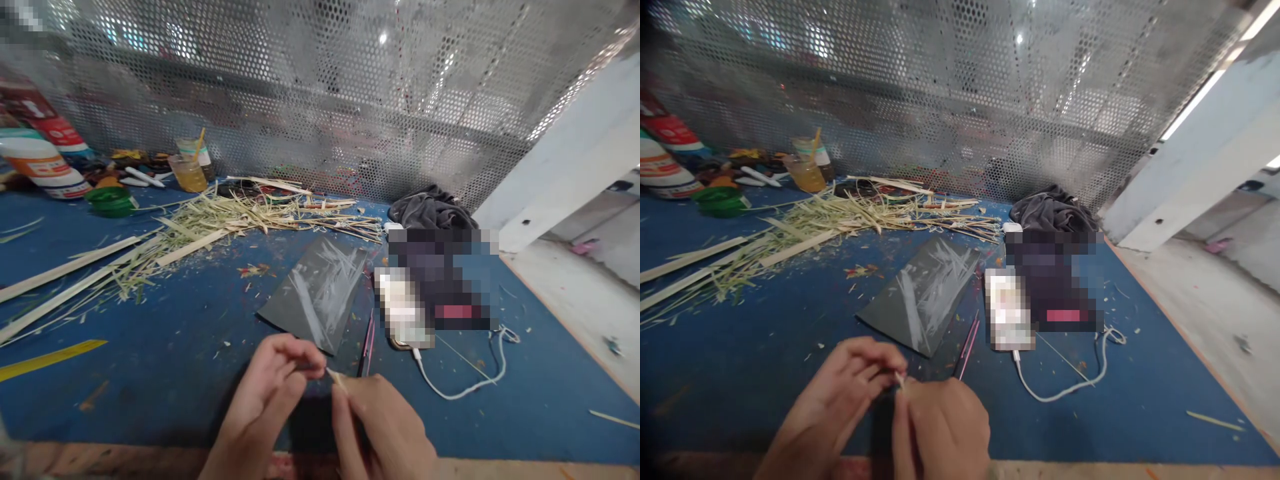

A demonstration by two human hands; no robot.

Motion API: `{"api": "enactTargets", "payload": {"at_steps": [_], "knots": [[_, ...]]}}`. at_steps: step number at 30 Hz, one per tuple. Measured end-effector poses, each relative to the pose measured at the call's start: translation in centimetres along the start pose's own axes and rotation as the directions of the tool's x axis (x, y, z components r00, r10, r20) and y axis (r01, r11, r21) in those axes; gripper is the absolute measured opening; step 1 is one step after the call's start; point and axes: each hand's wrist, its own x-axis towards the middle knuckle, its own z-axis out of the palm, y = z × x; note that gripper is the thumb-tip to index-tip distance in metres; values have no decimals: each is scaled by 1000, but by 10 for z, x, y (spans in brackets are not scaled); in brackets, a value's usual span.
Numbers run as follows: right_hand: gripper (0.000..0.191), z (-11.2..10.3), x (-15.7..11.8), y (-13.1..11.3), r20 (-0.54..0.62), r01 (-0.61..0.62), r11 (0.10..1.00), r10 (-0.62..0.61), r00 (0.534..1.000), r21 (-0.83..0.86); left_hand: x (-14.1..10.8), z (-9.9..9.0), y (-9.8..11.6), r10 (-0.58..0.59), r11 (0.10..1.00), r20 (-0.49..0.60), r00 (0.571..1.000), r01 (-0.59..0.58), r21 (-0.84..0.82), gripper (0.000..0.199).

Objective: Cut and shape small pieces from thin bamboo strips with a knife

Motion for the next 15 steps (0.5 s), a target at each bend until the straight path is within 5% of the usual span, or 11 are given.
{"api": "enactTargets", "payload": {"at_steps": [3, 7, 9, 12, 15], "knots": [[16, 4, -2, -1, 117, 34, 998, -28, 993, -50, 7, 14, -4, -389, 774, 197, 900, 436, -459, 36], [16, -18, 18, 11, 410, 18, 1000, -11, 912, -12, 14, 34, -4, -652, 448, 220, 725, 603, -660, 19], [12, -40, 41, 32, 506, 0, 1000, -7, 862, 14, 15, 40, -5, -672, 399, 227, 705, 603, -691, 19], [23, -70, 83, 80, 523, 157, 955, -1, 852, -254, 13, 44, -8, -650, 385, 254, 716, 599, -702, 22], [47, -78, 115, 125, 769, 247, 941, 21, 638, -230, 11, 46, -12, -657, 377, 273, 702, 620, -688, 23]]}}
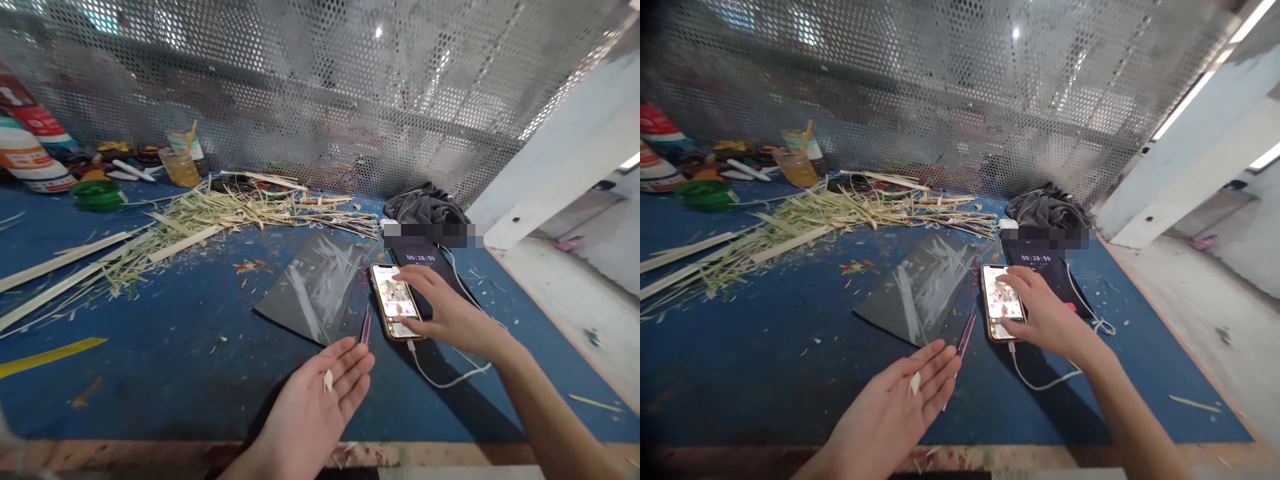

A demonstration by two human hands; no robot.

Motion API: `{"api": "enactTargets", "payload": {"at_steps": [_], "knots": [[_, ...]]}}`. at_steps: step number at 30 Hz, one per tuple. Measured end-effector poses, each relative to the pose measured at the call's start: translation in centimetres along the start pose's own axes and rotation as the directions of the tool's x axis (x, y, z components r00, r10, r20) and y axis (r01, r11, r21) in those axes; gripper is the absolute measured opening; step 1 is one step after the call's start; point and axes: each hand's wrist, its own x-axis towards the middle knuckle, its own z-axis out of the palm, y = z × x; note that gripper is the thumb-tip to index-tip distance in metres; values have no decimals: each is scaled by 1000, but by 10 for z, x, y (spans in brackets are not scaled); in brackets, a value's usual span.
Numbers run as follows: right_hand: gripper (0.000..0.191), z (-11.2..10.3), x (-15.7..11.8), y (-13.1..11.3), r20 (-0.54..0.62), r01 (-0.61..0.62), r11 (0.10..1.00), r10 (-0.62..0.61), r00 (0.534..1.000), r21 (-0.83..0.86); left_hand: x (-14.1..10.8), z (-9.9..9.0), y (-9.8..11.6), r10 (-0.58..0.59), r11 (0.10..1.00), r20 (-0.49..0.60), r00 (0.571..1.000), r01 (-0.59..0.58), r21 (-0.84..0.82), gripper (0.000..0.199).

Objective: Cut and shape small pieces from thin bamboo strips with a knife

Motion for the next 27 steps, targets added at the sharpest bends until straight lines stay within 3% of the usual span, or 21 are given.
{"api": "enactTargets", "payload": {"at_steps": [2, 5, 13, 23, 27], "knots": [[55, 1, 11, 18, 110, 23, 1000, -23, 994, -3, 1, -1, -2, -14, 1000, -4, 1000, 14, 8, 21], [54, 7, 23, 21, 202, 17, 1000, -15, 979, -8, 1, -1, -2, -20, 1000, -2, 1000, 20, 4, 17], [20, 10, 27, 10, 305, -42, 998, 29, 952, 36, 3, 1, -3, -5, 1000, -48, 999, 4, -8, 16], [18, 13, 31, 12, 278, -23, 996, -3, 961, 91, 3, 9, -11, 29, 997, -64, 998, -33, -68, 18], [18, 4, 25, -10, 185, -40, 990, 14, 983, 137, 6, 10, -12, 54, 993, -39, 998, -58, -101, 25]]}}
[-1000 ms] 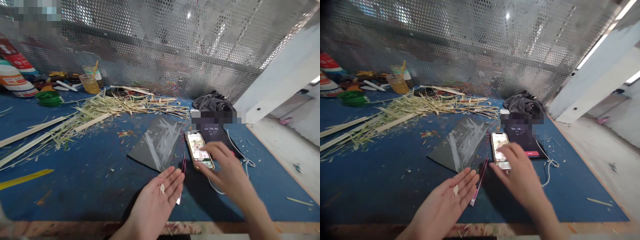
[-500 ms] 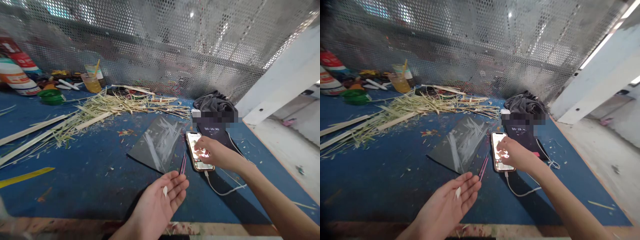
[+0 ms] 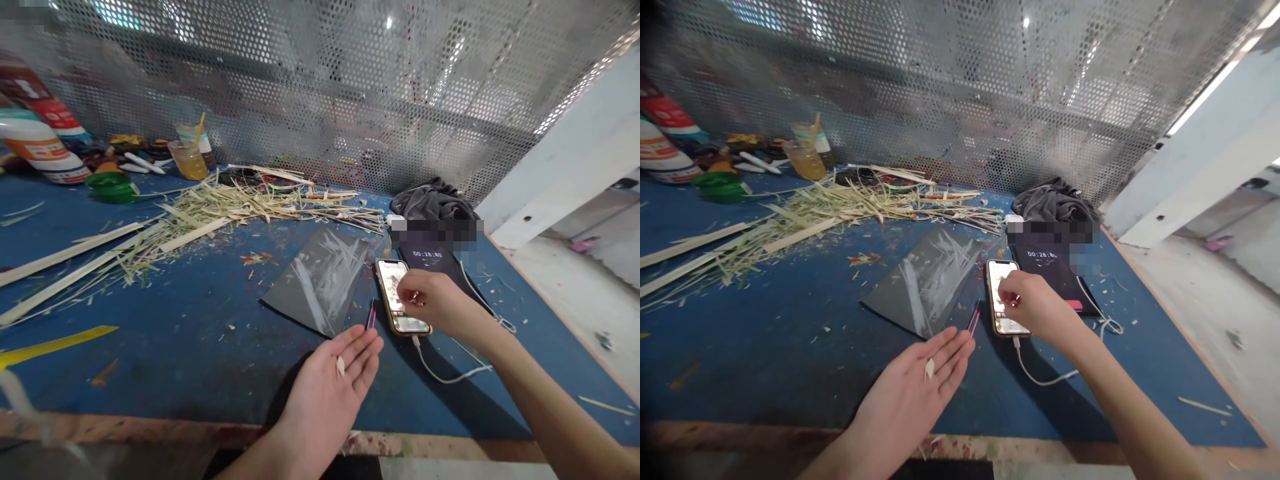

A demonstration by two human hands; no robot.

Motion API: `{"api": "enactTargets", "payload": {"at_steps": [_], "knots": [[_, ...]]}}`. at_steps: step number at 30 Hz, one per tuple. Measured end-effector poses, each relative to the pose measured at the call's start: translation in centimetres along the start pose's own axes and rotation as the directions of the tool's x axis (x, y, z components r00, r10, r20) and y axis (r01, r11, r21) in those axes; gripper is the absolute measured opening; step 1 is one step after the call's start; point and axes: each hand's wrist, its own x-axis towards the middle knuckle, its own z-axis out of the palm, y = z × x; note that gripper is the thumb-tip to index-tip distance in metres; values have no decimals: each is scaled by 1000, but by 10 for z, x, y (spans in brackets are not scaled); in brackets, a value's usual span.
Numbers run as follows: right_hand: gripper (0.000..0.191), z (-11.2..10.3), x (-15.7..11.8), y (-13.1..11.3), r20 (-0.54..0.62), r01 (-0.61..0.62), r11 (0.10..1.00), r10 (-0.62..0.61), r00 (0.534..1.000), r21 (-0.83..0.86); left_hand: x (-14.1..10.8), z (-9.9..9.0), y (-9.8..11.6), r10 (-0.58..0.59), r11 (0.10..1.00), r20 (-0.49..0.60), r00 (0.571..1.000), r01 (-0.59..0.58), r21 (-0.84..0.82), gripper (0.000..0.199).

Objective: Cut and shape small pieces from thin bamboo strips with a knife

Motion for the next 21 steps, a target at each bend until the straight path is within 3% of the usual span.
{"api": "enactTargets", "payload": {"at_steps": [5, 9, 12, 15, 17, 19, 21], "knots": [[18, 17, -21, -63, -131, 191, 961, -167, 977, 199, 3, 4, -3, -40, 995, 60, 997, 45, -84, 23], [13, 47, -31, -97, -122, 363, 929, -352, 928, 78, 5, 1, -5, -102, 981, 17, 995, 103, -162, 19], [8, 55, -36, -107, -180, 434, 901, -427, 886, 0, 6, -1, -4, -156, 962, 11, 988, 155, -226, 14], [14, 42, -39, -99, -282, 427, 902, -425, 860, -60, 5, 0, -3, -111, 972, -78, 991, 92, -217, 13], [15, 29, -40, -77, -338, 323, 942, -333, 880, -88, 3, 3, -1, -42, 986, -120, 992, 22, -163, 13], [10, 18, -38, -44, -385, 96, 985, -145, 911, -144, 0, 6, 0, 5, 992, -65, 998, -13, -128, 16], [7, 16, -35, -10, -321, -69, 979, 4, 947, -191, -2, 5, 2, 25, 992, 59, 998, -17, -129, 29]]}}
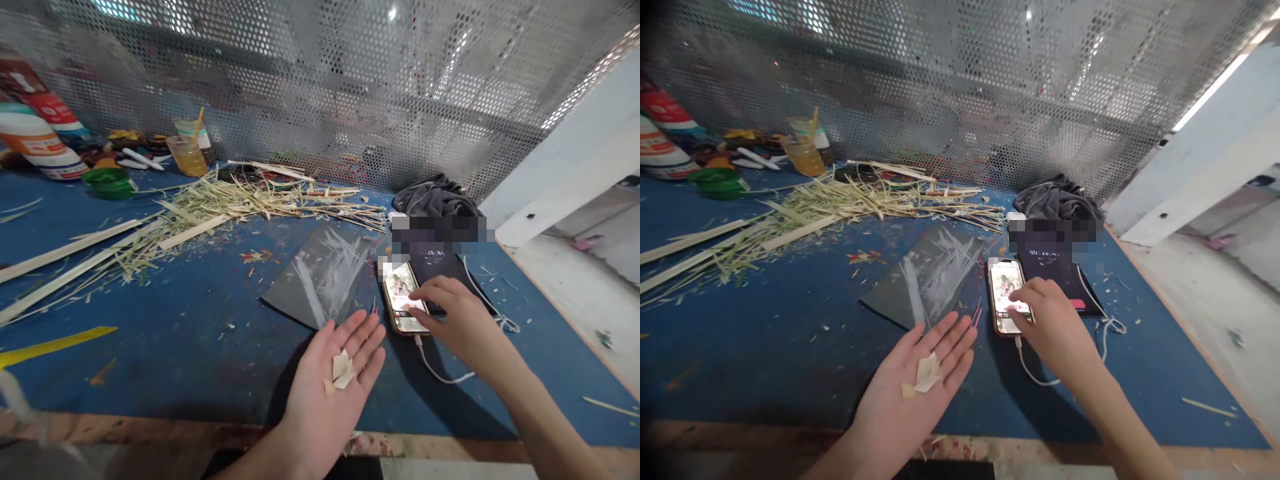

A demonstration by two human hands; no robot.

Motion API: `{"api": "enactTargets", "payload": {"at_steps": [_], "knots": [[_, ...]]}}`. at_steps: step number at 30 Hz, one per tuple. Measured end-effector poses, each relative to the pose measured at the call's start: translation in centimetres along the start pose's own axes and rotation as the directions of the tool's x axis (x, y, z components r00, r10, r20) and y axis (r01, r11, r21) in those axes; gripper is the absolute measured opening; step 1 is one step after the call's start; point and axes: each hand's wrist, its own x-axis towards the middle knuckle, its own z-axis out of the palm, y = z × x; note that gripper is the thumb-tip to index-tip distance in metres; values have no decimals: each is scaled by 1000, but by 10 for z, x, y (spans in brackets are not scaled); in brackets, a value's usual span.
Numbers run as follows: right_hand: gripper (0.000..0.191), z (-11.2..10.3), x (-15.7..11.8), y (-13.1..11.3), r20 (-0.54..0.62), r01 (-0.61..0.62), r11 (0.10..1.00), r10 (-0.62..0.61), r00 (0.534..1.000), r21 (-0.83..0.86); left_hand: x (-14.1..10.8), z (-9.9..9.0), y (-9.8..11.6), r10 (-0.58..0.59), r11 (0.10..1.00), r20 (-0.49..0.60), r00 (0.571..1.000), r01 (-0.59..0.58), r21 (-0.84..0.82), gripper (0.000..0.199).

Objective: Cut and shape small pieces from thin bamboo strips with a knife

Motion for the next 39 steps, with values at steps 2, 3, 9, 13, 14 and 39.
{"api": "enactTargets", "payload": {"at_steps": [2, 3, 9, 13, 14, 39], "knots": [[6, 11, 2, 25, 115, -76, 997, 77, 990, -9, -1, -2, 2, -7, 1000, 140, 990, 11, -26, 40], [7, 17, 2, 33, 154, -93, 996, 92, 984, -2, -1, -4, 2, -16, 999, 195, 981, 23, -37, 43], [12, 28, 3, 34, 182, -99, 995, 93, 979, 22, 0, -10, 3, -42, 997, 272, 961, 57, -45, 47], [17, 9, 3, -7, 92, -58, 990, 46, 995, 128, -2, -6, 3, -32, 998, 229, 973, 43, -42, 44], [17, 5, 1, -22, 37, -29, 980, 22, 999, 195, -3, -5, 3, -29, 998, 218, 976, 39, -42, 44], [88, 69, -25, -141, -72, 152, 969, -140, 988, 196, -5, -17, 14, 204, 976, 218, 955, -215, 30, 41]]}}
